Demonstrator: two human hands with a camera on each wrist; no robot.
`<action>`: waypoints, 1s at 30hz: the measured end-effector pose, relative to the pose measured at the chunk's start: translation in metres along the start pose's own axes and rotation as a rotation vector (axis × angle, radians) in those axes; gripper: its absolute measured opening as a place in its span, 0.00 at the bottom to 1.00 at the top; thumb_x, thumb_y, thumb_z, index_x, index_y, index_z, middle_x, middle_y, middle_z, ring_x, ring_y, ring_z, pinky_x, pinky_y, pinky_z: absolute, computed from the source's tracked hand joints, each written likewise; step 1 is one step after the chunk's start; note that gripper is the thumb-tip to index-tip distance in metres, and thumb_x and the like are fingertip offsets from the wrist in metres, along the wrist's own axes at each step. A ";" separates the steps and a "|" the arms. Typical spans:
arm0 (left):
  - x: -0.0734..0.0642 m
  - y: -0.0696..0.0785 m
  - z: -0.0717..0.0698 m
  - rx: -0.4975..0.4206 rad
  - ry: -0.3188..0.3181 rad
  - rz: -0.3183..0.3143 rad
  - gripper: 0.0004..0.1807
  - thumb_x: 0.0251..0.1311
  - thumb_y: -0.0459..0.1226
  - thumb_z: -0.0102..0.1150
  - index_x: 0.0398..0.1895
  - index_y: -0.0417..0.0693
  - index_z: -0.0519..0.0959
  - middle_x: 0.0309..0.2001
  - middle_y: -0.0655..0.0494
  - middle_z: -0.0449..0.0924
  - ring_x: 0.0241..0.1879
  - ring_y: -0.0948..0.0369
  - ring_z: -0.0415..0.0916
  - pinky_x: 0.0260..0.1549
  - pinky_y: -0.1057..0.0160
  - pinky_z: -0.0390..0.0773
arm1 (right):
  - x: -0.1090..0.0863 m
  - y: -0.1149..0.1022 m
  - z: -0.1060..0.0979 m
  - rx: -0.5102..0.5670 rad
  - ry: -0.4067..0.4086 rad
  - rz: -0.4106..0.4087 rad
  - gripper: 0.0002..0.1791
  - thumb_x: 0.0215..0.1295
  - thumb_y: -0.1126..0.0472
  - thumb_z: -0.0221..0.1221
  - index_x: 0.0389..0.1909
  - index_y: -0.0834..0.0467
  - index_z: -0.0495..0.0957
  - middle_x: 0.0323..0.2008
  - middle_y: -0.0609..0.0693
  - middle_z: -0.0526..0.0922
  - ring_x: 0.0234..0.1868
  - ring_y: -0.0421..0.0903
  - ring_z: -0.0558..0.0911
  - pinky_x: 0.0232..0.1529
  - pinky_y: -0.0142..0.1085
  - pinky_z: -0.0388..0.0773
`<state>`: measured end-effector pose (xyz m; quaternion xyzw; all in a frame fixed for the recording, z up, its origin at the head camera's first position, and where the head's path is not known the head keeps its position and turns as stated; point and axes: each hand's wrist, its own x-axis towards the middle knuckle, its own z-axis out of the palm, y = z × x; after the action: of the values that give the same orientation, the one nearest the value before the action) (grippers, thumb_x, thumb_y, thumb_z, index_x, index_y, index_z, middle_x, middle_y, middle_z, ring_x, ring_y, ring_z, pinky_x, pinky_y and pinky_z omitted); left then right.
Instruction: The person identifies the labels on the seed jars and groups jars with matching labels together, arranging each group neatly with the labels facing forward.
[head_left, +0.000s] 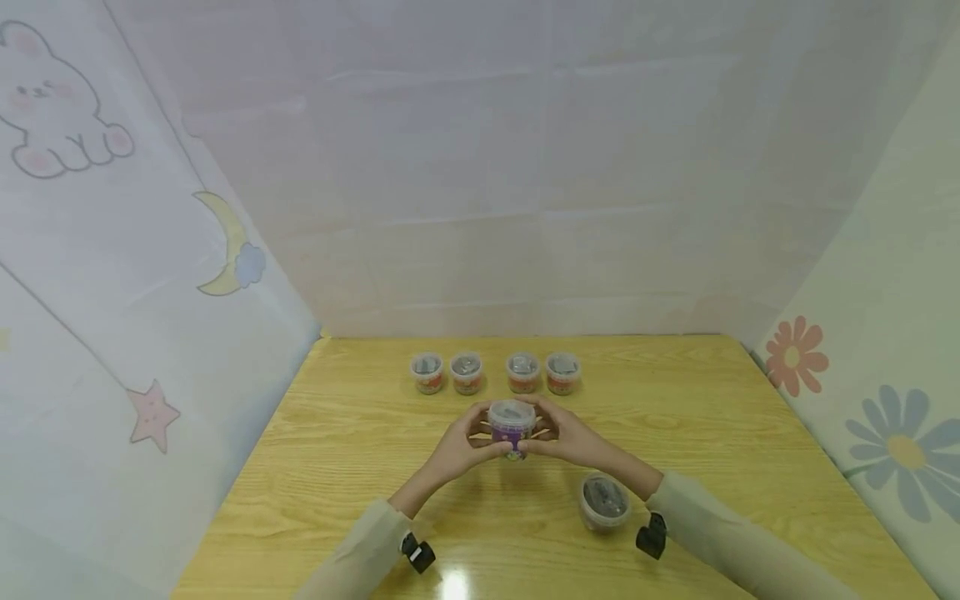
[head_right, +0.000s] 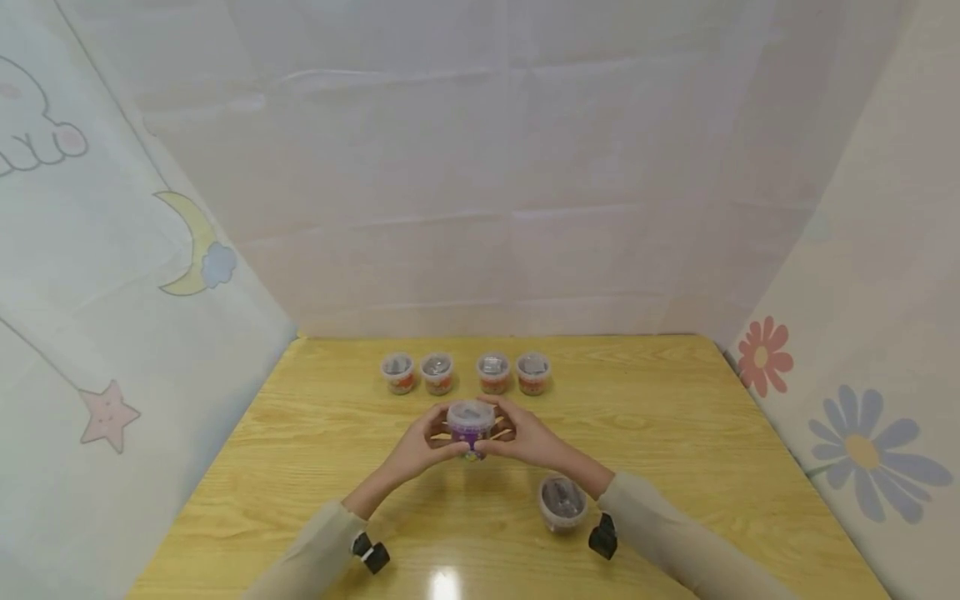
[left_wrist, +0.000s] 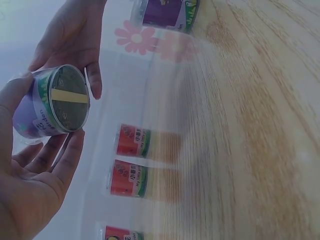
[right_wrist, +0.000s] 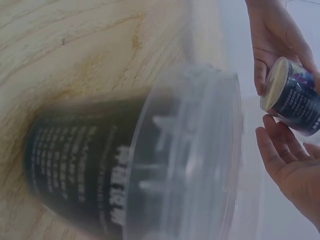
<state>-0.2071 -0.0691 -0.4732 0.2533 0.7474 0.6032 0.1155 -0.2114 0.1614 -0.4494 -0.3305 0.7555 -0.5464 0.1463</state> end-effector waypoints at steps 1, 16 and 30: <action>0.000 0.000 0.000 0.000 0.004 -0.007 0.35 0.56 0.39 0.64 0.66 0.48 0.60 0.53 0.50 0.73 0.49 0.54 0.74 0.48 0.63 0.78 | 0.000 0.000 0.001 -0.007 0.009 0.003 0.39 0.61 0.63 0.61 0.69 0.60 0.52 0.53 0.62 0.72 0.48 0.59 0.79 0.45 0.37 0.80; 0.000 0.007 -0.005 -0.075 -0.078 -0.030 0.38 0.58 0.39 0.61 0.69 0.49 0.54 0.59 0.46 0.67 0.56 0.49 0.70 0.52 0.61 0.75 | 0.003 0.024 -0.001 0.014 0.066 0.027 0.40 0.62 0.64 0.60 0.70 0.55 0.50 0.57 0.61 0.70 0.50 0.56 0.77 0.47 0.39 0.79; 0.000 0.004 -0.007 -0.160 -0.166 0.040 0.42 0.59 0.32 0.59 0.72 0.53 0.47 0.64 0.40 0.61 0.56 0.48 0.71 0.51 0.56 0.77 | 0.002 0.025 -0.005 0.201 -0.018 -0.009 0.36 0.65 0.64 0.56 0.71 0.56 0.49 0.65 0.63 0.57 0.60 0.65 0.68 0.50 0.41 0.78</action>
<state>-0.2092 -0.0745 -0.4678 0.3071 0.6795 0.6401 0.1849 -0.2244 0.1683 -0.4700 -0.3224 0.6942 -0.6169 0.1833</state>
